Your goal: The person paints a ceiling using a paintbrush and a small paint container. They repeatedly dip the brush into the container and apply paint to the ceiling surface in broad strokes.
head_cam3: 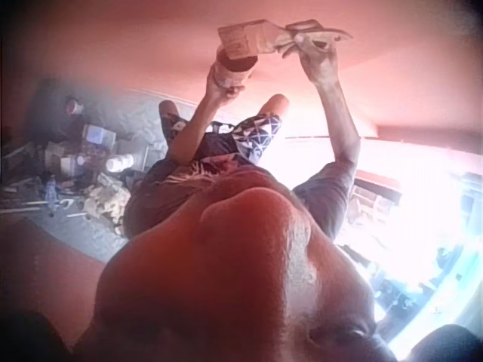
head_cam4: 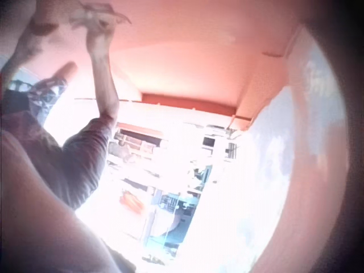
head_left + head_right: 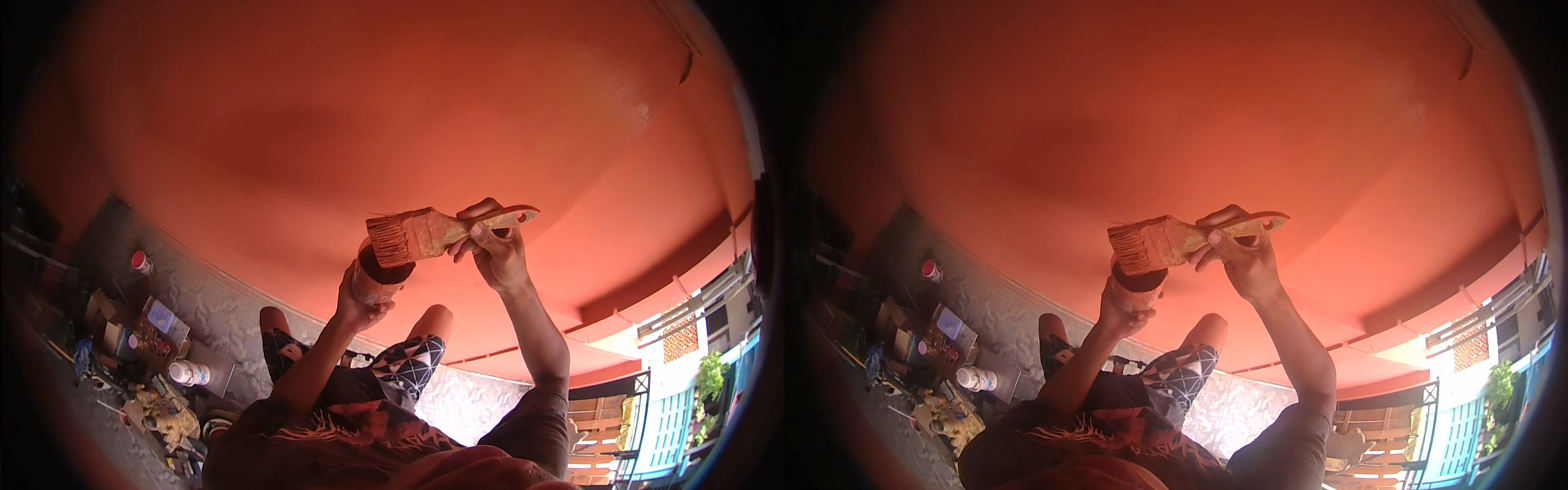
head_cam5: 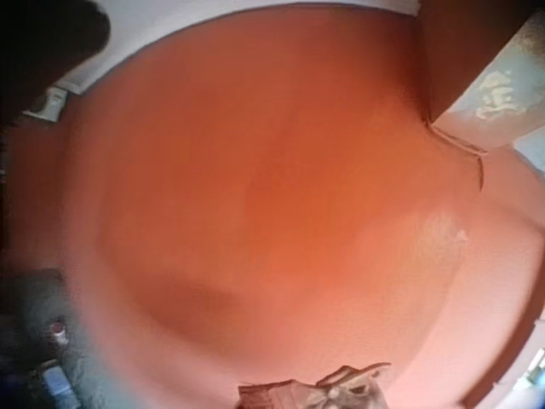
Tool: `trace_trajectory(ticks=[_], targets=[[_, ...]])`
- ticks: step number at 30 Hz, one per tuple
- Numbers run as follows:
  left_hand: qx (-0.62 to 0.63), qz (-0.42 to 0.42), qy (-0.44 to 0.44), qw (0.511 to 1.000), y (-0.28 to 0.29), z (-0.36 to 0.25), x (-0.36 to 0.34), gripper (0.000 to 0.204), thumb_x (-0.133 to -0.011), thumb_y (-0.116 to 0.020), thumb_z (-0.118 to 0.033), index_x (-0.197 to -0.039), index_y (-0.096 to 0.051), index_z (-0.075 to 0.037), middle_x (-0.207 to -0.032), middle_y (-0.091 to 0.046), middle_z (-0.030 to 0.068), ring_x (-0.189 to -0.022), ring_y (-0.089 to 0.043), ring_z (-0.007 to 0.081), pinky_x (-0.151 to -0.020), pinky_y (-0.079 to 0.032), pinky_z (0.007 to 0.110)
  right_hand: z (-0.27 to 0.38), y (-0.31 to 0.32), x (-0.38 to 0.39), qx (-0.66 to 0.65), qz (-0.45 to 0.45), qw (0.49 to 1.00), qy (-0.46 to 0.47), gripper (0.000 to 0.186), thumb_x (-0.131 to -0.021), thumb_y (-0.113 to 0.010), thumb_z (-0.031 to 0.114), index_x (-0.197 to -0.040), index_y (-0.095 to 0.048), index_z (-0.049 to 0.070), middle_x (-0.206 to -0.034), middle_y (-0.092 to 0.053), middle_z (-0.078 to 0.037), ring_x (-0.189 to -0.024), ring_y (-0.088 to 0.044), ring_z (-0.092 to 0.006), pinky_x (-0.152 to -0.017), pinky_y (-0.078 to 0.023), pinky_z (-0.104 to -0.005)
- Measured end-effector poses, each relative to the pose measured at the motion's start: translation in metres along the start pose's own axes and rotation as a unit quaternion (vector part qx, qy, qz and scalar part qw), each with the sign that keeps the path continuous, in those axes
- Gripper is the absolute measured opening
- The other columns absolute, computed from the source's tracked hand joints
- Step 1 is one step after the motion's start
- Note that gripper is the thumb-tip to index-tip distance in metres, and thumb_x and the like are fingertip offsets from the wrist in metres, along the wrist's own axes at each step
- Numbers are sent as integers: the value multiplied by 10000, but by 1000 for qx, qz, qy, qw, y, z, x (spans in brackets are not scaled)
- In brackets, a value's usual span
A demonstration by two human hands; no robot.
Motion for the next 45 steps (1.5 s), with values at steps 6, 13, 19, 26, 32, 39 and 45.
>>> trace_trajectory(ticks=[6,13,19,26,32,39,45], targets=[[-41,28,-3,999,-3,9,-3,782,-911,-483,-735,-1324,-583,-78,-1078,-670,184,-556,-588,288,-366,-482,272,-5,7,12,99,15,993,-57,191,-969,-659,83,-1069,-624,-77,-891,-692,-197,-671,-729,-280,-558,-625,-326],[-69,-30,-41,996,-5,8,4,720,-906,-501,-733,-1305,-595,-142,-1159,-659,131,-889,-665,271,-552,-534,351,29,-19,19,243,61,966,-56,108,-931,-695,4,-1005,-667,-69,-921,-706,-146,-690,-713,-219,-564,-605,-302],[-247,-59,-169,952,-33,20,9,687,-985,-399,-658,-1391,-493,-111,-1166,-632,155,-800,-682,232,-524,-577,319,23,-56,18,379,112,914,-92,71,-887,-731,-7,-953,-712,-25,-884,-713,-98,-754,-702,-181,-619,-593,-283],[-146,27,-100,984,-22,15,22,659,-1021,-345,-614,-1422,-481,-109,-1356,-573,115,-1174,-639,259,-910,-594,431,-18,-67,19,480,170,860,-42,225,-897,-766,295,-919,-723,75,-690,-681,-96,-614,-656,-226,-622,-524,-361],[-101,-13,-115,988,-22,16,25,636,-1025,-332,-589,-1402,-508,-107,-1377,-567,114,-1231,-607,287,-1019,-529,509,-34,-69,19,542,172,823,-24,223,-905,-740,325,-955,-705,110,-668,-683,-99,-627,-679,-277,-664,-547,-398],[-108,18,-149,983,-22,15,27,602,-1036,-340,-549,-1355,-544,-82,-1303,-616,133,-1208,-621,291,-1000,-534,505,-47,-72,22,597,183,780,-40,229,-908,-715,320,-1059,-687,151,-684,-699,-101,-679,-700,-325,-714,-567,-442],[-79,13,-132,988,-9,11,29,636,-1019,-337,-564,-1352,-557,-69,-1309,-615,144,-1207,-623,302,-1002,-536,483,-49,-74,27,644,181,742,-34,239,-914,-706,341,-1053,-700,148,-689,-704,-103,-701,-705,-334,-724,-573,-444]])
Point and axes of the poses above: each hand's wrist, its own x-axis away from the middle knuckle, its own y-axis out of the back of the hand, z = x × y, the point moved 1 cm from there along -x, towards the middle knuckle
